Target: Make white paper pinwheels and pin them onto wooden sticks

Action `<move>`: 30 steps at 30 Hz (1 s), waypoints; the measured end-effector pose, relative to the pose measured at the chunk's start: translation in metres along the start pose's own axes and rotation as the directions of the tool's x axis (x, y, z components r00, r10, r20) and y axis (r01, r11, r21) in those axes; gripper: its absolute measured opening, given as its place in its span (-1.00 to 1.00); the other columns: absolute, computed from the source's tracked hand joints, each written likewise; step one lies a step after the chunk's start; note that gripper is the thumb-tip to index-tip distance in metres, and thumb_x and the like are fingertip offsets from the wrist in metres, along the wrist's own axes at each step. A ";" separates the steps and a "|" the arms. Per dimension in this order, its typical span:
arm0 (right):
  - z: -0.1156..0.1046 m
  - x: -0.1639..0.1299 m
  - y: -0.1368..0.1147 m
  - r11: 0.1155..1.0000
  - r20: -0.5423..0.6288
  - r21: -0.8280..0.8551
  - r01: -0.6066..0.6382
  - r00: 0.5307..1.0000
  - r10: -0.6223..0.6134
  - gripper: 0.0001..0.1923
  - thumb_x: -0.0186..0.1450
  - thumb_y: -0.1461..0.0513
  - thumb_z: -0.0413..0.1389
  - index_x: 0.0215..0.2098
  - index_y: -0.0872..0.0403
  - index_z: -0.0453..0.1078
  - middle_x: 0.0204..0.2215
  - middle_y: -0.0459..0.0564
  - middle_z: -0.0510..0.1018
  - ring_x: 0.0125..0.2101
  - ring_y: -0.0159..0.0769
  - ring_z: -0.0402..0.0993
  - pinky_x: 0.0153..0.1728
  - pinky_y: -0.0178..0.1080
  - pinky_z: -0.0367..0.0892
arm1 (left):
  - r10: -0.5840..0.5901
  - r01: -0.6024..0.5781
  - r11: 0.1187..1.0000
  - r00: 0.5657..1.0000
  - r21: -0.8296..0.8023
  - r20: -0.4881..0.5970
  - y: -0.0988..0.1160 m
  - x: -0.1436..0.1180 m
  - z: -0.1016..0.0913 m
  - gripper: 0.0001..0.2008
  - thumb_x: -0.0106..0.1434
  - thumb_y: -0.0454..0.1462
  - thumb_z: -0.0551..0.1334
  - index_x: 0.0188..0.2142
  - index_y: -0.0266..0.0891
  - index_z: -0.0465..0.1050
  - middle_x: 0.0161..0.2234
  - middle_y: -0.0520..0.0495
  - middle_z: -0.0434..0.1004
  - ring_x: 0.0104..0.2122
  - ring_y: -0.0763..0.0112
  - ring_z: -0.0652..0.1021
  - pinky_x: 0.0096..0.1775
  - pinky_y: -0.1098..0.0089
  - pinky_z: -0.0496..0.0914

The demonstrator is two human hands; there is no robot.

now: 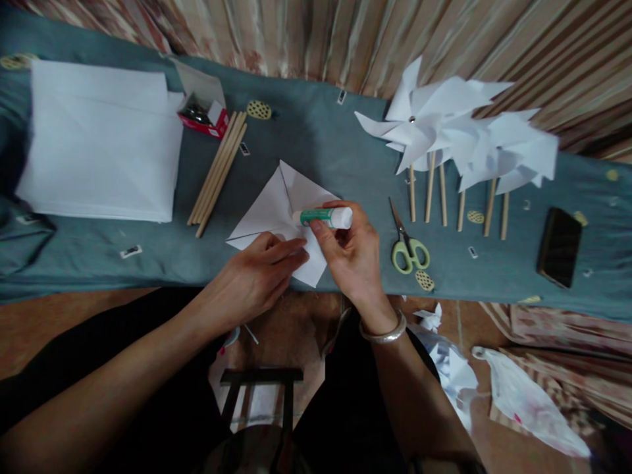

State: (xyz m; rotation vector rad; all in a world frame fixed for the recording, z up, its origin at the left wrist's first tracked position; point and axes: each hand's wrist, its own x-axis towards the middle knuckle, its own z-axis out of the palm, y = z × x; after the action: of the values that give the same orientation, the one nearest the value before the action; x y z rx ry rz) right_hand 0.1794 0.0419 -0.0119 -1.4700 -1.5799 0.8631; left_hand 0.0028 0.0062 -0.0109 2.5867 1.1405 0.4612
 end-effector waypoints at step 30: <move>-0.003 0.019 -0.023 0.957 0.106 -0.285 0.052 0.994 -0.023 -0.72 0.19 0.01 0.22 -0.40 0.02 0.35 -0.60 -0.14 0.46 -0.54 -0.33 0.42 -0.48 -0.28 0.30 | -0.004 0.003 0.999 1.000 0.041 0.017 0.001 0.001 0.002 -0.82 0.33 -0.40 0.06 -0.22 -0.32 0.45 -0.12 -0.20 0.49 -0.20 0.20 0.39 -0.20 0.24 0.38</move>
State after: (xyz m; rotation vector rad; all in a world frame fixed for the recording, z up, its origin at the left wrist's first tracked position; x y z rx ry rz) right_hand 0.1715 0.0587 0.0114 -1.6111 -1.8654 0.7173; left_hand 0.0051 0.0065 -0.0124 2.6175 1.1607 0.4190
